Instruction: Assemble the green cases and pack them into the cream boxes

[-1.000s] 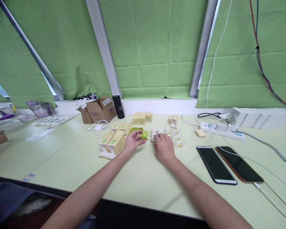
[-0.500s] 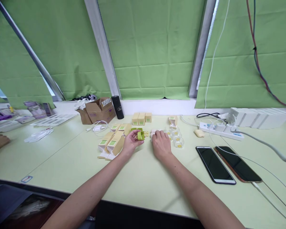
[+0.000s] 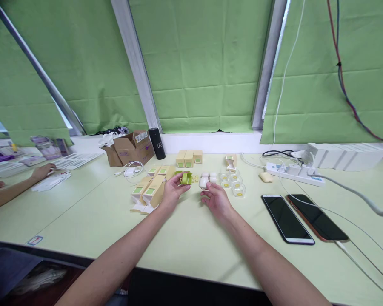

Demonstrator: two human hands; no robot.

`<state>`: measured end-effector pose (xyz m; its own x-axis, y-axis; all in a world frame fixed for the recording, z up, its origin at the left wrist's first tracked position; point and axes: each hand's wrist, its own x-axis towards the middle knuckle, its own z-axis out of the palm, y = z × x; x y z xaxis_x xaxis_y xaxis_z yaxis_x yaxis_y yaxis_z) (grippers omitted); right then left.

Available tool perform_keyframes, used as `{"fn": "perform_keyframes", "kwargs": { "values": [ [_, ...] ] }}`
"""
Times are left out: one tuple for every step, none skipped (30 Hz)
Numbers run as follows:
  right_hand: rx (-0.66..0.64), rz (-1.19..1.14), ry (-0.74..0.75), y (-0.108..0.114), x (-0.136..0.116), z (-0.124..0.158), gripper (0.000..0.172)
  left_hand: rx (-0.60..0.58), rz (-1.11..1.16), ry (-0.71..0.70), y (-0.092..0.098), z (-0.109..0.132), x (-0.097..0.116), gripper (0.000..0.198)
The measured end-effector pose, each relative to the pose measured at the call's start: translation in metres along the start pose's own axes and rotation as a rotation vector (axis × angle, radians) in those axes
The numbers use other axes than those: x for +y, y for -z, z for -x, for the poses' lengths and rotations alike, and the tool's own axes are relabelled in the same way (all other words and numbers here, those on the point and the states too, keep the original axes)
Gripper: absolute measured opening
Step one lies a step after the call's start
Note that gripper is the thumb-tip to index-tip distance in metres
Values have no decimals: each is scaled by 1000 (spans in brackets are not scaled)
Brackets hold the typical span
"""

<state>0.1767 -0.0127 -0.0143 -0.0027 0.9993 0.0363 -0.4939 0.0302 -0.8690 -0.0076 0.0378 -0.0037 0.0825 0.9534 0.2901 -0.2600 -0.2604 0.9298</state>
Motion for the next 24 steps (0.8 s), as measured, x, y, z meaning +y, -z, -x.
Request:
{"fn": "perform_keyframes", "kwargs": {
  "values": [
    [-26,4,-6,1,-1,2,38,-5,3,1,0,0,0,65],
    [-47,5,-9,1,-1,3,37,-10,5,2,0,1,1,65],
    [-61,0,-10,1,-3,4,37,-14,6,1,0,1,1,65],
    [-66,-7,-8,1,-4,5,39,-17,6,-1,0,2,2,65],
    [-63,-14,-3,0,-6,7,42,-22,4,-3,0,2,3,65],
    [-57,-19,5,0,-7,8,45,-26,0,-5,0,3,3,65],
    [-51,-20,15,-1,-8,9,49,-32,-5,-6,-1,3,4,64],
    [-46,-17,27,-2,-9,10,51,-38,-12,-8,-1,3,4,64],
    [-46,-12,38,-3,-10,11,51,-44,-18,-9,-1,4,5,64],
    [-50,-6,49,-5,-10,12,51,-49,-24,-9,-1,4,4,63],
    [-56,2,58,-6,-10,13,51,-54,-28,-10,-1,4,4,64],
    [-59,10,66,-6,-11,14,50,-60,-33,-12,-1,4,3,64],
    [-57,17,72,-7,-10,14,49,-66,-38,-14,-1,4,2,64],
    [-50,24,76,-8,-10,14,48,-70,-45,-15,-1,4,1,64],
    [-39,30,77,-8,-10,14,48,-73,-53,-17,0,4,-1,64],
    [-28,35,77,-8,-9,14,49,-75,-62,-17,0,4,-2,64],
    [-18,42,76,-8,-9,13,49,-77,-70,-17,0,4,-3,64],
    [-12,49,75,-8,-8,13,48,-80,-78,-15,0,4,-4,64],
    [-6,56,72,-8,-8,12,48,-85,-85,-15,-1,4,-5,64],
    [3,61,64,-8,-8,11,48,-91,-93,-15,-1,5,-5,63],
    [15,62,51,-8,-8,11,48,-95,-101,-15,-1,5,-5,62],
    [29,59,32,-7,-8,10,49,-97,-112,-15,-2,5,-5,61],
    [42,49,11,-7,-9,9,51,-95,-123,-17,-2,6,-5,61],
    [51,34,-11,-7,-10,9,52,-91,-136,-20,-2,6,-5,60]
  ]
}}
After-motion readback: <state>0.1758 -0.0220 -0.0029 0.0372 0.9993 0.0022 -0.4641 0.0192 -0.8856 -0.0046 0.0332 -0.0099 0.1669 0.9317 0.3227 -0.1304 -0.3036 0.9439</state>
